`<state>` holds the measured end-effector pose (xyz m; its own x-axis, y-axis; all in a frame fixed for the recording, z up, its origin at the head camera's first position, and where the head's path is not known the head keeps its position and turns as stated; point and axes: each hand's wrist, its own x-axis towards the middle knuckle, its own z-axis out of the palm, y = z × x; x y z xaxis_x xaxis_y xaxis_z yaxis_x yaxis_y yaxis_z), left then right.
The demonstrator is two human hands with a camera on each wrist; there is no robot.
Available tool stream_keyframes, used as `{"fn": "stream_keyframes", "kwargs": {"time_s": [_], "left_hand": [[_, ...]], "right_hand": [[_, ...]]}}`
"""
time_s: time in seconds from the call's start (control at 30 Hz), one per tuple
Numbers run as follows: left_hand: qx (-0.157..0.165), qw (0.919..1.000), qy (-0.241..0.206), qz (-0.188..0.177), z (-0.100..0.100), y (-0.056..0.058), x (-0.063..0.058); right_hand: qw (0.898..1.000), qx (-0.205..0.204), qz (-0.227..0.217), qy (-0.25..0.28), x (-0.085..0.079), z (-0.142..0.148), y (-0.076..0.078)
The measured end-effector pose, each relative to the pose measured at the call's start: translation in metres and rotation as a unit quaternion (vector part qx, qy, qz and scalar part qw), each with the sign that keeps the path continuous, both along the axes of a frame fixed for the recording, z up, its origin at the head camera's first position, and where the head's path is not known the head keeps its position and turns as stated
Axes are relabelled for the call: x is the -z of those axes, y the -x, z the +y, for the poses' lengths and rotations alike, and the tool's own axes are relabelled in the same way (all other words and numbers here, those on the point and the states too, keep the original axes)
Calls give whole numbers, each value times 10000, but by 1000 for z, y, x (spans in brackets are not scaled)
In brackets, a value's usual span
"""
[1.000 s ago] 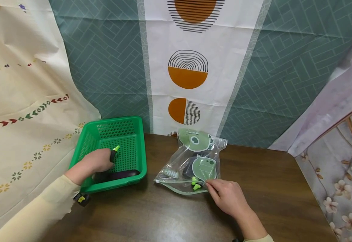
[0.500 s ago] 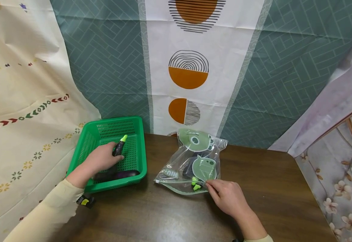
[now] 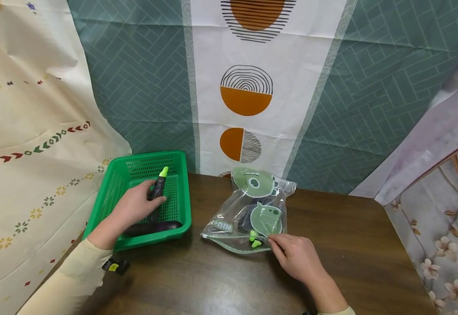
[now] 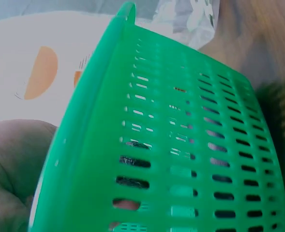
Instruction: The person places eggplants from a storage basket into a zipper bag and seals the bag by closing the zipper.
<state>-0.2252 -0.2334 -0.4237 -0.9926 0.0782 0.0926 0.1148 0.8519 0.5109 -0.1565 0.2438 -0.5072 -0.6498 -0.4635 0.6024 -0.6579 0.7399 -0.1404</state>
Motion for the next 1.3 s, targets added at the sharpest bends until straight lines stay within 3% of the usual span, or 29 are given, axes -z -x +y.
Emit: {"fn": "stream_keyframes", "kwargs": {"time_s": [0.47,0.93,1.3], "left_hand": [[-55,9973,-598,429,17,-10,-6],[188,9856,-1250,1126,40,-20,-3],[395,9772,-1773,1100,64,-25,3]], "right_hand": [[9999,17,-113,13,-1,-1,-1],[9998,47,-187,33,-2,-1,-2],[9998,61,-197,16,-1,-2,-2]]}}
